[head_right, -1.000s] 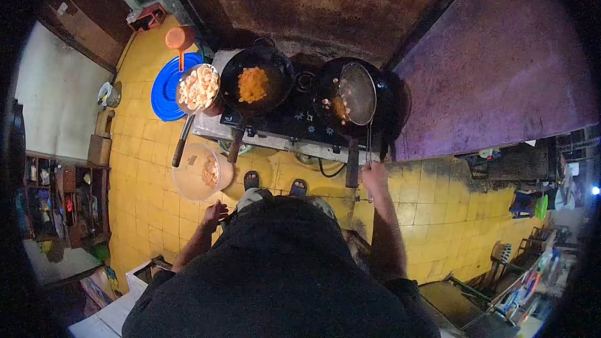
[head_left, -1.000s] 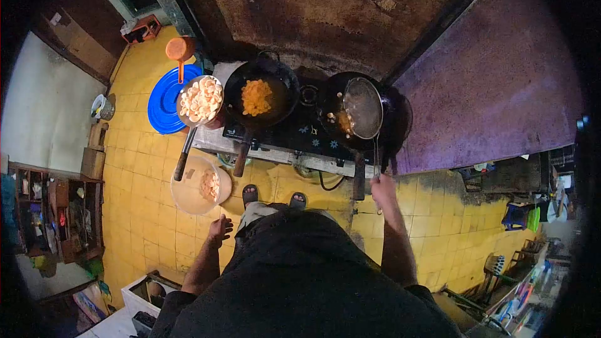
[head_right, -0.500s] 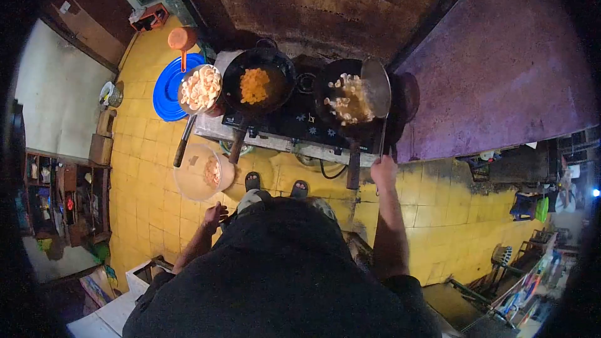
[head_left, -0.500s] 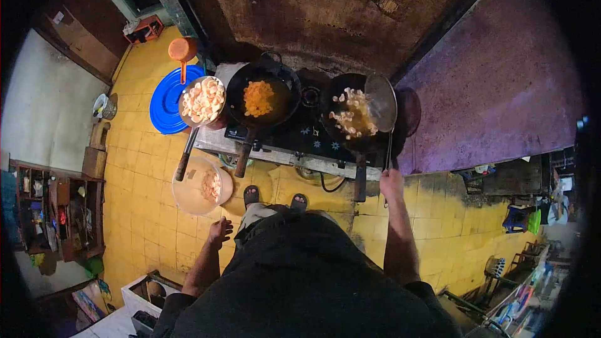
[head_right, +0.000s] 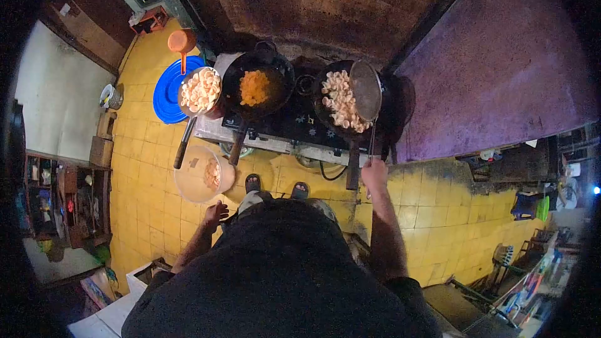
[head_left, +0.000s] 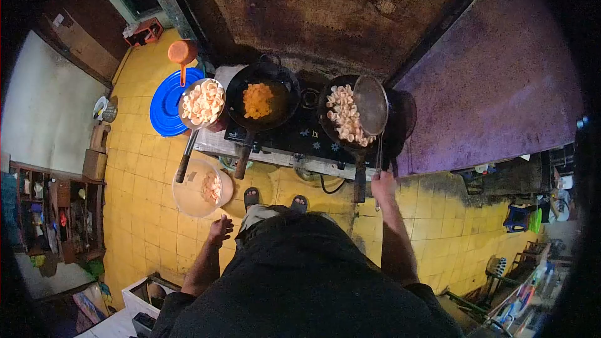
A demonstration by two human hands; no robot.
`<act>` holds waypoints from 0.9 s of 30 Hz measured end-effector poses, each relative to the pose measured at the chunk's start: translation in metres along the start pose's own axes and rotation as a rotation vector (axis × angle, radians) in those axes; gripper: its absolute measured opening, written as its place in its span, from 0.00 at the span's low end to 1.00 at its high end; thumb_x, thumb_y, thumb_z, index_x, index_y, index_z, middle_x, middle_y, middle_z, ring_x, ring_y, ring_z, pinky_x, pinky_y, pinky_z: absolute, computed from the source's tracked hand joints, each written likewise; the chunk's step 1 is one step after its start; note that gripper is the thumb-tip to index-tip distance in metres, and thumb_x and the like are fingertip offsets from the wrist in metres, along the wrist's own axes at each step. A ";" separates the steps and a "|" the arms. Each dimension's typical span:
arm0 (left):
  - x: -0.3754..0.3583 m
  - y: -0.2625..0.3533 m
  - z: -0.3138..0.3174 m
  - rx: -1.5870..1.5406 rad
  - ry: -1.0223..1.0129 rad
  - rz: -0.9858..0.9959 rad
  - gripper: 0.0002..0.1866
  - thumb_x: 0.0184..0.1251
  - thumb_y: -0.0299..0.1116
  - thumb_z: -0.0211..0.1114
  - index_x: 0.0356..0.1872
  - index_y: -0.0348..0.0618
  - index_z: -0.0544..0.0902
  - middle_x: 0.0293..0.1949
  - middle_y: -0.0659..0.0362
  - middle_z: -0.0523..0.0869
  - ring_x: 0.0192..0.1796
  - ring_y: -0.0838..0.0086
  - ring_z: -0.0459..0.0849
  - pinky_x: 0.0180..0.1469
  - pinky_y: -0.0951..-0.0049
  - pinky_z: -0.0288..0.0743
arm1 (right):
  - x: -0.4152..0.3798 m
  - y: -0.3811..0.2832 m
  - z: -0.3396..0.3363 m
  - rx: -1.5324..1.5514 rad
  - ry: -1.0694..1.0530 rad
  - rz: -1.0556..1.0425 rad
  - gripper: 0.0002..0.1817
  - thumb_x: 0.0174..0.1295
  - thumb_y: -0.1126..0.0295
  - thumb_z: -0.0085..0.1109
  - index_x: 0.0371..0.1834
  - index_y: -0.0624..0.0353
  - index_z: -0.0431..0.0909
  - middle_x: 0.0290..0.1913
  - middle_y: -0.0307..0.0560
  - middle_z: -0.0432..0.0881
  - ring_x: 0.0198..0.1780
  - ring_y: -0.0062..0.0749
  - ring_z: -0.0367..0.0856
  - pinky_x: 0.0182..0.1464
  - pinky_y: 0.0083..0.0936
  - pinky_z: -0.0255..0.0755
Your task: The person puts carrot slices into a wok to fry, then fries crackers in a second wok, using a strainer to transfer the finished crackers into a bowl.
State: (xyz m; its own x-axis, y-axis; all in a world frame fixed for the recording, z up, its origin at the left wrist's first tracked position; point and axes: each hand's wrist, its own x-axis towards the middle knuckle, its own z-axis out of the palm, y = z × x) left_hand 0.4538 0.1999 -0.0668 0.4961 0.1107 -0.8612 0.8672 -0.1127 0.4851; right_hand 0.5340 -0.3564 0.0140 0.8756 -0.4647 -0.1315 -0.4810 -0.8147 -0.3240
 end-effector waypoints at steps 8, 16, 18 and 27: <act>0.002 0.002 0.000 0.004 0.004 -0.015 0.30 0.63 0.59 0.48 0.48 0.39 0.76 0.42 0.54 0.81 0.43 0.64 0.80 0.42 0.61 0.71 | 0.010 0.002 0.003 0.948 -0.360 0.416 0.05 0.52 0.74 0.52 0.20 0.61 0.74 0.13 0.40 0.70 0.09 0.25 0.66 0.10 0.25 0.60; -0.009 0.004 0.002 -0.013 0.022 0.008 0.29 0.64 0.57 0.49 0.48 0.38 0.77 0.42 0.53 0.82 0.44 0.63 0.80 0.44 0.59 0.71 | 0.024 0.022 0.004 0.960 -0.440 0.440 0.07 0.56 0.73 0.50 0.23 0.63 0.75 0.13 0.40 0.69 0.10 0.25 0.65 0.10 0.28 0.61; -0.008 -0.001 0.000 -0.006 0.020 -0.010 0.30 0.62 0.60 0.50 0.46 0.41 0.77 0.39 0.55 0.81 0.41 0.66 0.79 0.40 0.62 0.71 | 0.028 0.026 0.008 0.885 -0.402 0.397 0.08 0.56 0.72 0.50 0.23 0.63 0.75 0.13 0.40 0.69 0.10 0.25 0.66 0.10 0.29 0.61; -0.004 -0.011 -0.003 -0.028 0.055 -0.061 0.27 0.65 0.56 0.48 0.44 0.41 0.77 0.39 0.55 0.82 0.41 0.65 0.80 0.41 0.61 0.71 | 0.022 0.014 -0.013 0.137 -0.001 0.195 0.12 0.56 0.68 0.48 0.27 0.67 0.75 0.26 0.59 0.78 0.25 0.49 0.79 0.28 0.40 0.74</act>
State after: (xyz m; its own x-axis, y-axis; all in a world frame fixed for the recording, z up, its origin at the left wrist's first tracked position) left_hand 0.4423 0.2038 -0.0683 0.4436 0.1705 -0.8799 0.8962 -0.0769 0.4370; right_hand 0.5463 -0.3824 0.0183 0.7671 -0.6079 -0.2050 -0.6305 -0.6552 -0.4162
